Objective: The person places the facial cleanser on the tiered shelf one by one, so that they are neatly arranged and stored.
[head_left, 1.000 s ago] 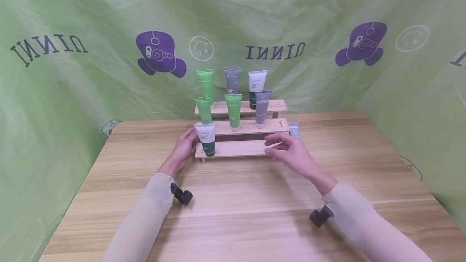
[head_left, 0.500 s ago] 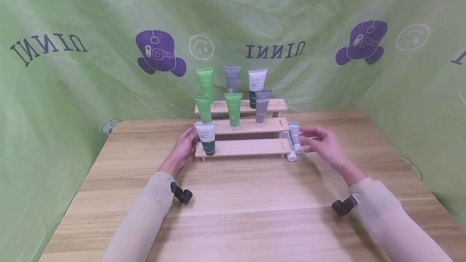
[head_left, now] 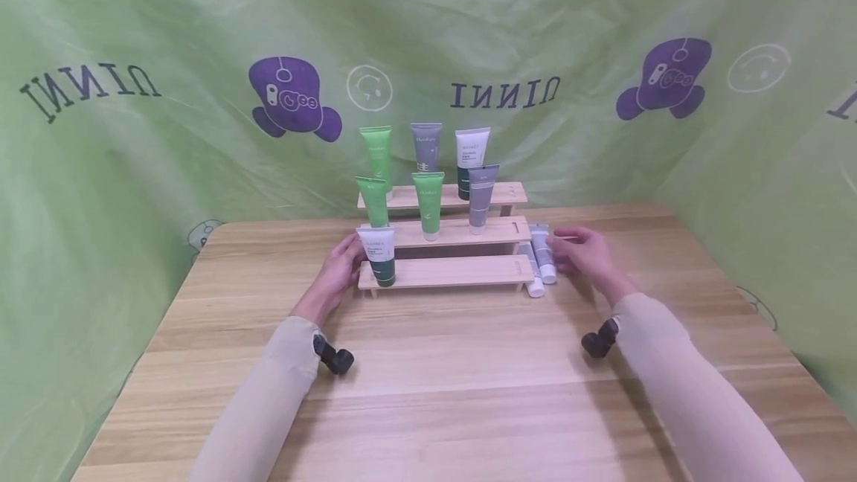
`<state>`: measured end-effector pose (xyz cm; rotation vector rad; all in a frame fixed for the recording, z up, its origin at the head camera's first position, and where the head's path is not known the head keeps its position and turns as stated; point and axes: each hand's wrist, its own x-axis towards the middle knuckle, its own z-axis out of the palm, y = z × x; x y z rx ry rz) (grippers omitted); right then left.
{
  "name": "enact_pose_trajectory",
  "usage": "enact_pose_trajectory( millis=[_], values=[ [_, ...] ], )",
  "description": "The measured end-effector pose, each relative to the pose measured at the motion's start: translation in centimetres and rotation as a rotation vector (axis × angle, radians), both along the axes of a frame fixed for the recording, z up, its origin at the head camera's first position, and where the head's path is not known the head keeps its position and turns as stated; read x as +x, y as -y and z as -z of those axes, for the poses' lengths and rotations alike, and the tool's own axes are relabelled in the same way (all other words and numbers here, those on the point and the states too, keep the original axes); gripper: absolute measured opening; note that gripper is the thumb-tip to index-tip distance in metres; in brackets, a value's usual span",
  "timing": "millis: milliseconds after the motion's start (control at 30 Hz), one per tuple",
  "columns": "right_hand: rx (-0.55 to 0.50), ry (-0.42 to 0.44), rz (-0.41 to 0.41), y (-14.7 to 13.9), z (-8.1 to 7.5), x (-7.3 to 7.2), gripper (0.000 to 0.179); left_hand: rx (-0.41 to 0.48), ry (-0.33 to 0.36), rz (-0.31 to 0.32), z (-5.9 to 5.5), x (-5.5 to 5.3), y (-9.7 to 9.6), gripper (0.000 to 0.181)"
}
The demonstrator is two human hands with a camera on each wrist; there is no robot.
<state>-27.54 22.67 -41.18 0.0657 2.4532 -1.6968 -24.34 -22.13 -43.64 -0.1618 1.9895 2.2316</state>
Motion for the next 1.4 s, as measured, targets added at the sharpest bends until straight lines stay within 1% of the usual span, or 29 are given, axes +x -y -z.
enact_pose_trajectory(
  millis=[133, 233, 367, 500, 667, 1000, 1200, 1400],
  values=[
    [0.069, 0.047, 0.036, 0.2, 0.4, -1.0, 0.063, -0.002, 0.004, 0.0, 0.0, 0.0, 0.0, 0.055],
    [0.124, 0.07, 0.039, 0.3, 0.5, -1.5, 0.066, -0.007, 0.0, 0.006, -0.1, 0.0, 0.0, 0.055],
    [0.207, 0.082, 0.007, 0.4, 0.1, -1.8, 0.066, 0.0, -0.005, 0.005, -0.2, 0.0, 0.0, 0.054],
    [0.284, 0.099, -0.032, 0.7, -0.5, -1.9, 0.061, 0.009, -0.002, 0.003, -0.2, -0.2, 0.0, 0.054],
    [0.361, 0.107, -0.047, 1.0, -0.8, -2.1, 0.058, 0.0, -0.003, 0.013, 0.0, -0.2, 0.2, 0.055],
    [0.411, 0.142, -0.063, 0.9, -0.7, -2.4, 0.057, -0.014, -0.013, 0.02, 0.1, 0.0, 0.2, 0.056],
    [0.383, 0.149, -0.064, 0.8, -0.5, -2.6, 0.056, -0.016, 0.002, -0.003, 0.1, -0.1, 0.1, 0.058],
    [0.356, 0.151, -0.052, 0.7, -0.4, -2.6, 0.053, -0.017, 0.005, -0.006, 0.1, -0.1, 0.1, 0.06]
  ],
)
